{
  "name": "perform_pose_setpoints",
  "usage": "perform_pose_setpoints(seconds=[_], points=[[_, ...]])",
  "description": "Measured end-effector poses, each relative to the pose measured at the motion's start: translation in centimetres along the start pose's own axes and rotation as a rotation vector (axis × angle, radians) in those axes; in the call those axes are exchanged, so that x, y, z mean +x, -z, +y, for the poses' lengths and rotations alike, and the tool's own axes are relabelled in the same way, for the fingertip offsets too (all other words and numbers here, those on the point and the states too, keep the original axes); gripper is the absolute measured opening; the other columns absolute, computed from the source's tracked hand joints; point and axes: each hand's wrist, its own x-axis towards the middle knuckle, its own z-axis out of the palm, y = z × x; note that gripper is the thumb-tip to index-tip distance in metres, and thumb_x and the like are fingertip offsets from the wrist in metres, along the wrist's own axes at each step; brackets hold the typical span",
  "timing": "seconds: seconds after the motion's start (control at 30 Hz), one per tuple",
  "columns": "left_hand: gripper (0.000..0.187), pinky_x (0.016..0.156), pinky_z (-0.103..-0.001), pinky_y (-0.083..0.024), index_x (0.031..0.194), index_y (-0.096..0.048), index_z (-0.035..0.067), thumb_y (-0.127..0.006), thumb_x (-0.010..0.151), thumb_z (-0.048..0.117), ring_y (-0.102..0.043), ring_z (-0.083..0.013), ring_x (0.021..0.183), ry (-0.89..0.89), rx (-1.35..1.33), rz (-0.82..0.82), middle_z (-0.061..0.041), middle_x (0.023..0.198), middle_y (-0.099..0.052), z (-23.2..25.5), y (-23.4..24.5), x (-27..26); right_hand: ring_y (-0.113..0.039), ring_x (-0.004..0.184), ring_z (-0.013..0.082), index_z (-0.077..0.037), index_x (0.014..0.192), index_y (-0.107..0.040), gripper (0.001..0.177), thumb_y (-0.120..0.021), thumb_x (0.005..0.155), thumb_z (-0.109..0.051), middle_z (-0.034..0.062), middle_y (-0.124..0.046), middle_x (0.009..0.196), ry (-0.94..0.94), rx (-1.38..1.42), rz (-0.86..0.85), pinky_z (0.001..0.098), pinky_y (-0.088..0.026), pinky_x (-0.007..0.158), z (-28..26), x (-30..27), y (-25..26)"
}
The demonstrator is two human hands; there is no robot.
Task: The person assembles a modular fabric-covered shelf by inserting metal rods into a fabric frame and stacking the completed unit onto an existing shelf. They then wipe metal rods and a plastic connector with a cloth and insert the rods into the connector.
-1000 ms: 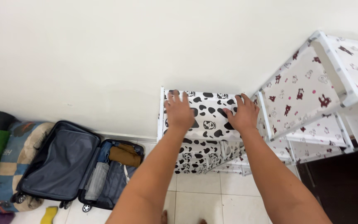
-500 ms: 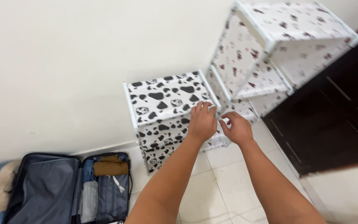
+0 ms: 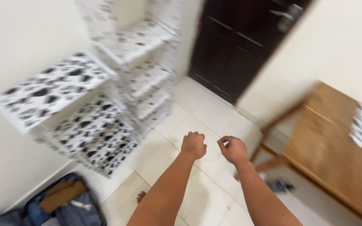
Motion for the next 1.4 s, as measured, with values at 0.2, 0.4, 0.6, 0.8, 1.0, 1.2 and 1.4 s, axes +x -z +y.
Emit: perform_pose_setpoints(seconds=[0.2, 0.4, 0.6, 0.8, 1.0, 1.2, 1.4], points=[[0.032, 0.099, -0.045, -0.047, 0.116, -0.071, 0.008, -0.073, 0.088, 0.023, -0.058, -0.0324, 0.116, -0.223, -0.041, -0.209, -0.012, 0.118, -0.067, 14.5, -5.4, -1.8, -0.074, 0.077, 0.0264, -0.013, 0.097, -0.079, 0.023, -0.072, 0.089, -0.033, 0.0100, -0.078, 0.085, -0.251, 0.005, 0.181, 0.0391, -0.059, 0.074, 13.9, -9.3, 6.8], [0.032, 0.103, -0.044, -0.046, 0.116, -0.071, 0.009, -0.074, 0.088, 0.024, -0.056, -0.0326, 0.120, -0.433, -0.058, -0.320, -0.012, 0.119, -0.066, 24.7, -8.8, -3.1, -0.075, 0.075, 0.0266, -0.013, 0.093, -0.080, 0.022, -0.074, 0.087, -0.033, 0.0089, -0.078, 0.083, -0.529, 0.001, 0.343, 0.0407, -0.058, 0.073, 23.0, -16.3, 10.8], [0.028, 0.105, -0.045, -0.044, 0.112, -0.074, 0.008, -0.075, 0.087, 0.020, -0.057, -0.0333, 0.119, -0.704, -0.053, -0.325, -0.015, 0.116, -0.067, 33.3, -13.0, -0.8, -0.076, 0.078, 0.0248, -0.014, 0.093, -0.081, 0.024, -0.073, 0.088, -0.035, 0.0075, -0.079, 0.087, -0.698, 0.063, 0.364, 0.0378, -0.059, 0.076, 29.2, -19.5, 12.6], [0.027, 0.101, -0.045, -0.048, 0.111, -0.074, 0.007, -0.075, 0.087, 0.020, -0.060, -0.0359, 0.116, -0.731, -0.087, -0.424, -0.017, 0.118, -0.068, 40.8, -17.1, 4.2, -0.076, 0.083, 0.0222, -0.014, 0.097, -0.081, 0.024, -0.073, 0.088, -0.035, 0.0064, -0.080, 0.090, -0.911, 0.124, 0.358, 0.0371, -0.058, 0.079, 35.4, -19.0, 16.1], [0.019, 0.097, -0.048, -0.051, 0.094, -0.077, 0.002, -0.068, 0.088, 0.018, -0.064, -0.0411, 0.110, -0.763, 0.062, -0.498, -0.023, 0.109, -0.070, 44.5, -22.4, 9.5, -0.076, 0.081, 0.0239, -0.012, 0.098, -0.080, 0.027, -0.073, 0.088, -0.037, 0.0070, -0.080, 0.092, -0.995, 0.180, 0.432, 0.0370, -0.059, 0.079, 41.3, -18.8, 18.0], [0.017, 0.097, -0.048, -0.051, 0.090, -0.076, 0.002, -0.063, 0.084, 0.010, -0.063, -0.0415, 0.109, -0.832, 0.136, -0.521, -0.024, 0.107, -0.071, 50.8, -28.8, 12.3, -0.077, 0.083, 0.0218, -0.012, 0.096, -0.081, 0.028, -0.074, 0.087, -0.038, 0.0056, -0.081, 0.093, -1.080, 0.225, 0.440, 0.0361, -0.059, 0.081, 48.9, -20.0, 19.6], [0.020, 0.101, -0.048, -0.049, 0.100, -0.074, 0.004, -0.066, 0.083, 0.010, -0.062, -0.0390, 0.115, -0.789, 0.223, -0.564, -0.022, 0.116, -0.069, 60.2, -35.5, 13.1, -0.077, 0.086, 0.0224, -0.012, 0.096, -0.081, 0.028, -0.074, 0.086, -0.037, 0.0034, -0.081, 0.097, -1.079, 0.228, 0.473, 0.0362, -0.059, 0.083, 61.7, -21.9, 23.4]])
